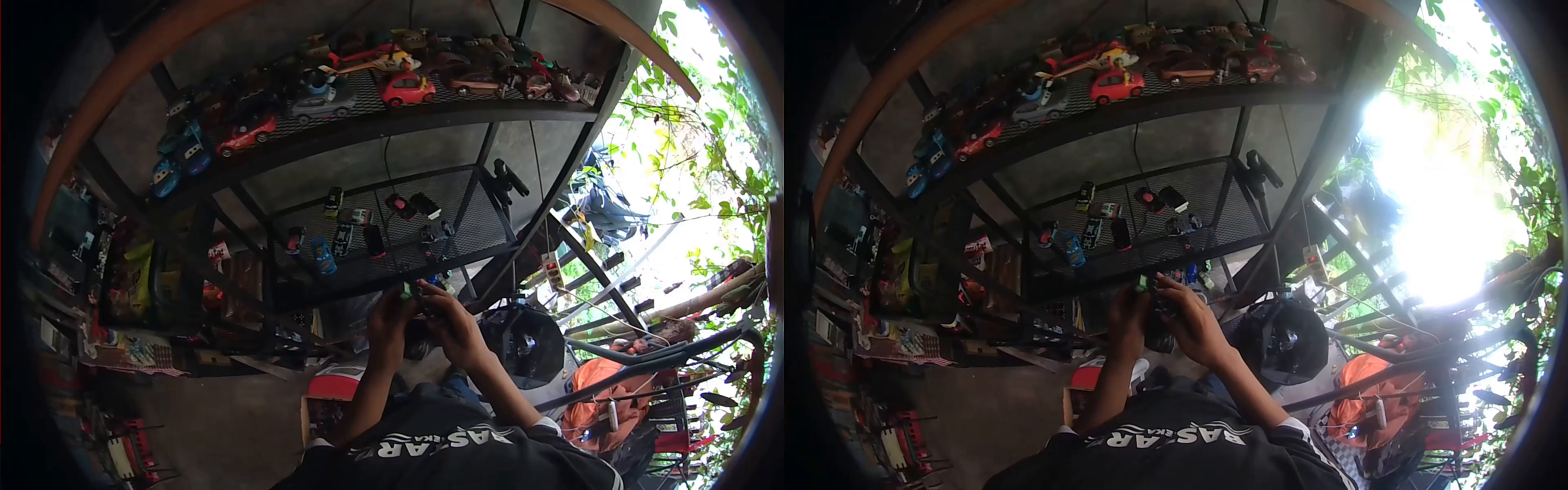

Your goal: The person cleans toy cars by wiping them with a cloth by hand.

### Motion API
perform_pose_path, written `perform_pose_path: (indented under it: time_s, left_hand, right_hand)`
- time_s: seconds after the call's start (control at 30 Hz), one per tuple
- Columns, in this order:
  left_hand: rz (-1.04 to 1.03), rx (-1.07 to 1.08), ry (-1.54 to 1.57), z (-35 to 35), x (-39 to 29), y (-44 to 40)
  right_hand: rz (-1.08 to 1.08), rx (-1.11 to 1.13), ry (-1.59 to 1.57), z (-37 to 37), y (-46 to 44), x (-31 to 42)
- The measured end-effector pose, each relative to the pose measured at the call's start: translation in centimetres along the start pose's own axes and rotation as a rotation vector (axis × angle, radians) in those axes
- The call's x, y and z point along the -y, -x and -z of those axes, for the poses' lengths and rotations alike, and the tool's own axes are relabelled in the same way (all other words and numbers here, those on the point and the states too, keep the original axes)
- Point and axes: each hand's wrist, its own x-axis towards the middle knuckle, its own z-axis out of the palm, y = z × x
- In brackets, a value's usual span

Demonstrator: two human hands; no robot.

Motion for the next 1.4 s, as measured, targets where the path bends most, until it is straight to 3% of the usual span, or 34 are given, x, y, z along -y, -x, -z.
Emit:
perform_pose_path:
  time_s: [0.23, 0.43, 0.67, 0.9, 1.2, 1.33, 1.4]
  left_hand:
    - [-0.082, 0.134, -0.190, -1.4, -1.0, -0.8]
    - [-0.124, 0.205, -0.203, 0.0, 0.0, -1.2]
    - [-0.109, 0.165, -0.093, 0.1, -2.0, -1.0]
    - [-0.121, 0.186, -0.116, 1.0, -2.5, -1.1]
    - [-0.143, 0.258, -0.218, 2.9, -2.8, -0.3]
    - [-0.176, 0.213, -0.383, 2.8, -2.1, 0.2]
    - [-0.109, 0.160, -0.321, 2.3, -1.4, 0.2]
  right_hand:
    - [-0.005, 0.036, 0.103, 1.9, -0.6, 0.9]
    - [-0.092, 0.047, 0.009, 1.9, -1.3, 0.8]
    - [-0.055, -0.006, -0.060, 0.6, -1.3, 1.3]
    - [0.056, 0.027, 0.150, 0.5, -1.4, 3.4]
    - [-0.063, 0.143, 0.052, 0.2, -1.3, 3.2]
    - [-0.127, 0.143, 0.072, -0.5, -1.1, 2.6]
    - [-0.113, 0.156, 0.050, -0.5, -0.9, 1.8]
